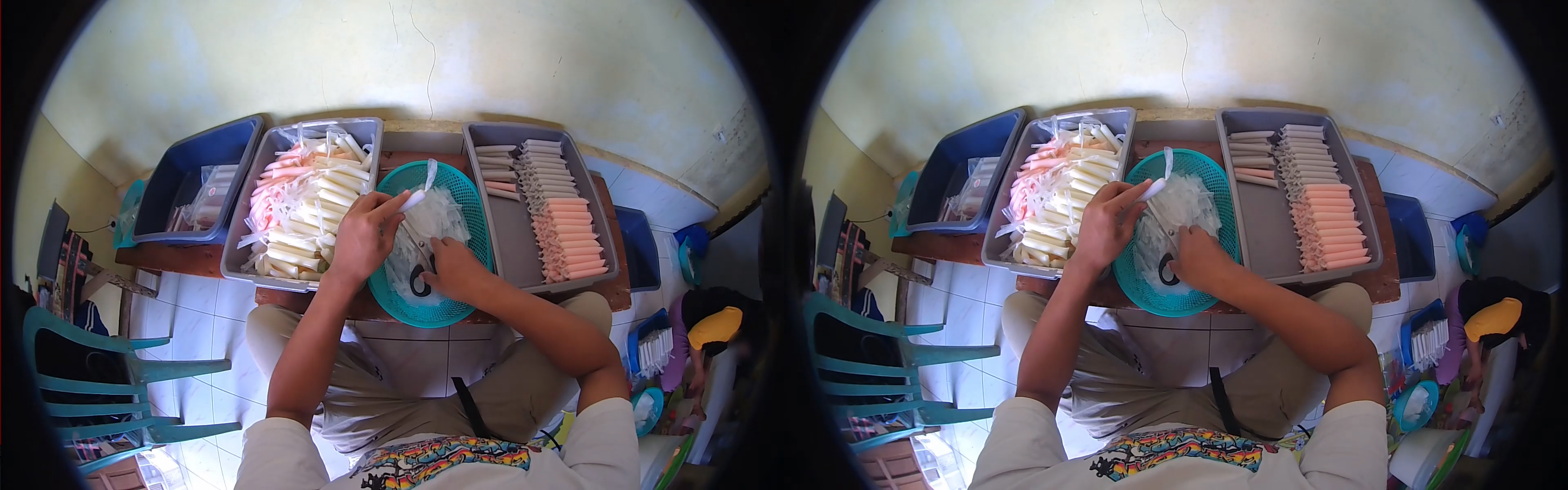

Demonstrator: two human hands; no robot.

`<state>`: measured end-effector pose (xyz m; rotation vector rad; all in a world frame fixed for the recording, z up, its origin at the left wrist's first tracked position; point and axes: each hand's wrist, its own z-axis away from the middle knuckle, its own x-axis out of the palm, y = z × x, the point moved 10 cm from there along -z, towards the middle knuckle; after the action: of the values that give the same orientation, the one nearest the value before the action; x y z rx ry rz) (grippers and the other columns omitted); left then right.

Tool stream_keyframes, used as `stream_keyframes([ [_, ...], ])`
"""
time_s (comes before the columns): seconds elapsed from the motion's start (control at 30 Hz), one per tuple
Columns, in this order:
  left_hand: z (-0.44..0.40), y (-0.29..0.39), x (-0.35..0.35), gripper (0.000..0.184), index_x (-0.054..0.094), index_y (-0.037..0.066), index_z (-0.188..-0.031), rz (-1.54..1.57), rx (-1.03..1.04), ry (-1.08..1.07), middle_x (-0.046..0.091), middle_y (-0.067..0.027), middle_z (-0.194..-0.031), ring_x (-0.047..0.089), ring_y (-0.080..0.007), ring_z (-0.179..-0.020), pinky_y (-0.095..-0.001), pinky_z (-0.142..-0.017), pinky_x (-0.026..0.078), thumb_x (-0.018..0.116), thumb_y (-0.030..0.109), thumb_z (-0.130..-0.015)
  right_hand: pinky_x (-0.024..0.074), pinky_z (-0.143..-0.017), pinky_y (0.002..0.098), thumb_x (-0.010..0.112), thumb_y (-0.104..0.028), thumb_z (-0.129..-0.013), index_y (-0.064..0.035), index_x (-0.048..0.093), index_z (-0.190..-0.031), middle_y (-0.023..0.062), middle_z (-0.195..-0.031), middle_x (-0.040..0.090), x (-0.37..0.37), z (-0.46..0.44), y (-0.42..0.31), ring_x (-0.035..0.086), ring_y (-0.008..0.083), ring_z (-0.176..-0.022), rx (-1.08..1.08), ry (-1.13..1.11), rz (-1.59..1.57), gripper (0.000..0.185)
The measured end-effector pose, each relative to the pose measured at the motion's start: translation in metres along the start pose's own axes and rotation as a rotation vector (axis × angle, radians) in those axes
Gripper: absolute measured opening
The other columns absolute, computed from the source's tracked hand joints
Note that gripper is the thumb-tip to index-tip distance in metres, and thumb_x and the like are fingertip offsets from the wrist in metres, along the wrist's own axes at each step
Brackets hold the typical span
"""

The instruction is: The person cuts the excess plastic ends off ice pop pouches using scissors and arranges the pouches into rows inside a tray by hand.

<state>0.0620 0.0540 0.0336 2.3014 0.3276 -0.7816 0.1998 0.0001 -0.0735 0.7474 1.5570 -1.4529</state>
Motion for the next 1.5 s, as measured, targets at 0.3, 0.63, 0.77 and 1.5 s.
stream_keyframes([
  [0.3, 0.001, 0.002, 0.0, 0.044, 0.076, 0.013, -0.132, -0.045, 0.017, 0.01, 0.072, -0.012, -0.104, 0.069, -0.0314, -0.093, -0.043, -0.08, 0.058, 0.076, -0.001, -0.09, 0.0586, -0.095, 0.0519, 0.083, -0.022, -0.086, 0.017, 0.038, -0.148, 0.0328, -0.127, 0.059, 0.024, 0.0, -0.003, 0.066, 0.0514, -0.115, 0.143, -0.126, -0.023, 0.086],
  [0.63, 0.001, -0.001, -0.013, 0.042, 0.077, 0.012, -0.131, -0.075, -0.003, 0.041, 0.072, -0.0119, -0.105, 0.069, -0.0313, -0.097, -0.0431, -0.082, 0.058, 0.075, -0.001, -0.091, 0.0557, -0.097, 0.0487, 0.08, -0.015, -0.079, 0.0147, 0.049, -0.143, 0.03, -0.12, 0.062, -0.006, -0.004, -0.004, 0.066, 0.0466, -0.108, 0.021, -0.011, -0.109, 0.077],
  [0.77, 0.0, -0.009, -0.022, 0.04, 0.076, 0.011, -0.13, -0.109, -0.031, 0.064, 0.072, -0.0117, -0.108, 0.068, -0.0331, -0.1, -0.0449, -0.089, 0.056, 0.075, 0.003, -0.09, 0.055, -0.095, 0.0462, 0.076, -0.013, -0.079, 0.0067, 0.052, -0.149, 0.0253, -0.118, 0.063, -0.041, 0.009, -0.01, 0.066, 0.0416, -0.104, 0.001, 0.064, -0.183, 0.077],
  [1.5, 0.006, 0.004, -0.015, 0.041, 0.078, 0.01, -0.126, -0.163, -0.078, 0.031, 0.071, -0.0105, -0.106, 0.067, -0.0308, -0.098, -0.0439, -0.089, 0.056, 0.075, -0.002, -0.087, 0.0567, -0.079, 0.0388, 0.088, -0.023, -0.084, -0.0025, 0.047, -0.16, 0.0193, -0.125, 0.059, -0.108, 0.06, -0.024, 0.065, 0.0255, -0.089, -0.068, 0.139, -0.285, 0.088],
])
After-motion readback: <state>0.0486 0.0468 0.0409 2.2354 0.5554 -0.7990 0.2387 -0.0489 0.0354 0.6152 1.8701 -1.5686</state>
